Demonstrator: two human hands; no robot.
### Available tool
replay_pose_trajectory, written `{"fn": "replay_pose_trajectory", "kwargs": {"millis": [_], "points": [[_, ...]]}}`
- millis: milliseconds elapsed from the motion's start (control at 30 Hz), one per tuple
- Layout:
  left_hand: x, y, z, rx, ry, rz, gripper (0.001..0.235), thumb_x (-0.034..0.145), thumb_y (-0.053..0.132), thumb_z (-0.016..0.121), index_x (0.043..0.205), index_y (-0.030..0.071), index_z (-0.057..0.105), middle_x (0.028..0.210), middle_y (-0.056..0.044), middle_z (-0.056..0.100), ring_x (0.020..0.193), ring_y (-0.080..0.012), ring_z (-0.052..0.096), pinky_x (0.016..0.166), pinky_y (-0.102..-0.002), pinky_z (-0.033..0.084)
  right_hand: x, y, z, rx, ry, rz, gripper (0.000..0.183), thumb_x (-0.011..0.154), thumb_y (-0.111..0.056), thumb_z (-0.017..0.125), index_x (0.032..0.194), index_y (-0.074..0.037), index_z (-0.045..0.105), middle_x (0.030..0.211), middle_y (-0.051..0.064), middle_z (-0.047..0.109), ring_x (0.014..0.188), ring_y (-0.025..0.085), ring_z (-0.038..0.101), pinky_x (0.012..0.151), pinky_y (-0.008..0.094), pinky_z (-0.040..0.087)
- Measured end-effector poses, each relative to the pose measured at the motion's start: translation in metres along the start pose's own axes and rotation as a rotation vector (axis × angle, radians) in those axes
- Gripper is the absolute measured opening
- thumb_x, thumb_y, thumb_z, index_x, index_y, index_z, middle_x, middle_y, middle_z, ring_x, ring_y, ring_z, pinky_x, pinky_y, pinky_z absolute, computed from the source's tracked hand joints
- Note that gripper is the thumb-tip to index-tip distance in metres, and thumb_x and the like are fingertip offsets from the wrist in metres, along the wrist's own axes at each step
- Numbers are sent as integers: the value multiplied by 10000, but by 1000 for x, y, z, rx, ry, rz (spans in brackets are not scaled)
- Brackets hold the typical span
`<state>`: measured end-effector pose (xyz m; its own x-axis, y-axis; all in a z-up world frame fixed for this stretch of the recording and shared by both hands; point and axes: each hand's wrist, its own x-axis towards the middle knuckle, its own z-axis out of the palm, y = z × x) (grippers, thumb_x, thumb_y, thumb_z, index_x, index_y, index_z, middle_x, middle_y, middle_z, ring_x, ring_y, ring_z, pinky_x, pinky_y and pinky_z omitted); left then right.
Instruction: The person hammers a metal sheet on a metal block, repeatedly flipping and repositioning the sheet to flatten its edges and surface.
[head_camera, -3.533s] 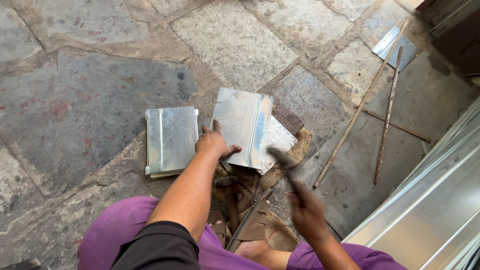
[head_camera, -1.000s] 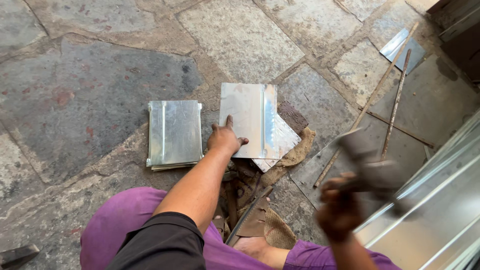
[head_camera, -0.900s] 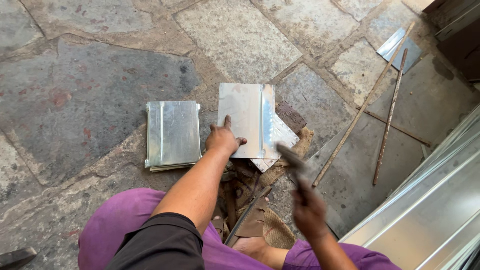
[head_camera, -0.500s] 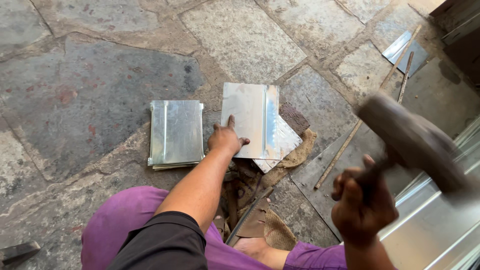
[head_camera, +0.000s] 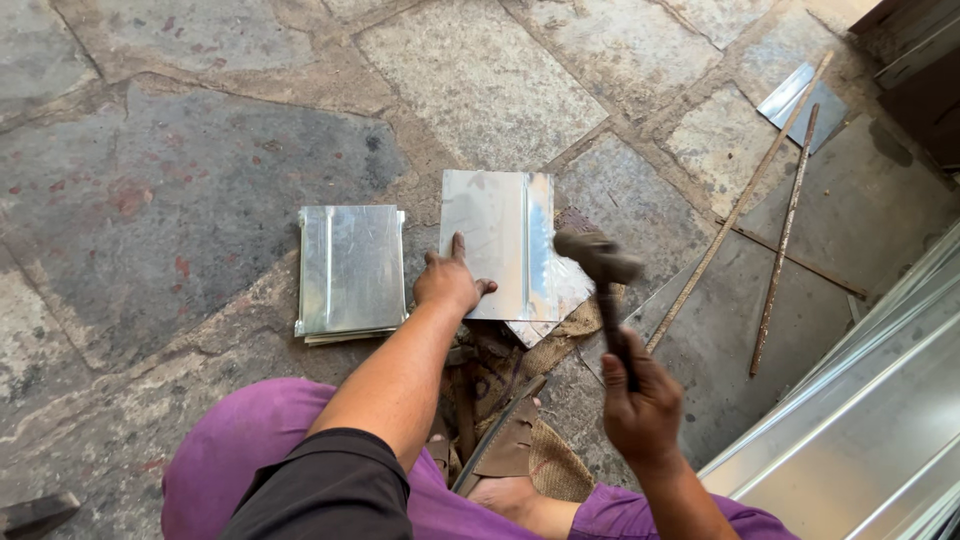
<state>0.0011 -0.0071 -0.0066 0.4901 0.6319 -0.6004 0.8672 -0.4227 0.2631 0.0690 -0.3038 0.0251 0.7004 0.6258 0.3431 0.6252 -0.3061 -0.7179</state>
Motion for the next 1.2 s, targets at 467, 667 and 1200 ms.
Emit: {"fn": "replay_pose_trajectory", "kwargs": {"millis": [467, 667, 1200], "points": [[5, -7, -6, -77, 62, -13, 1405, 788, 754, 755, 1558, 138, -247, 1614, -275, 261, 1217, -360, 603, 755, -384, 585, -30, 30, 21, -166, -284, 442, 372, 968, -302, 656, 1302, -142, 697, 693, 77, 717, 520, 148, 597, 488, 339, 474], [40, -29, -2, -436, 164, 81, 857, 831, 473, 843, 1421, -39, 489, 1300, -217, 667, 1173, -332, 668, 1020, -393, 544, -44, 52, 6, 146, -255, 740, 398, 968, -251, 659, 1338, -106, 677, 630, 61, 596, 453, 119, 502, 412, 311, 414], [-36, -5, -74, -34, 349, 598, 331, 1076, 300, 389, 1311, 167, 581, 1388, -119, 615, 1301, -257, 542, 1136, -421, 335, -89, 115, -10, 752, 177, 1302, 225, 1000, -217, 620, 1137, -68, 524, 718, 48, 472, 497, 130, 379, 410, 293, 311]]}}
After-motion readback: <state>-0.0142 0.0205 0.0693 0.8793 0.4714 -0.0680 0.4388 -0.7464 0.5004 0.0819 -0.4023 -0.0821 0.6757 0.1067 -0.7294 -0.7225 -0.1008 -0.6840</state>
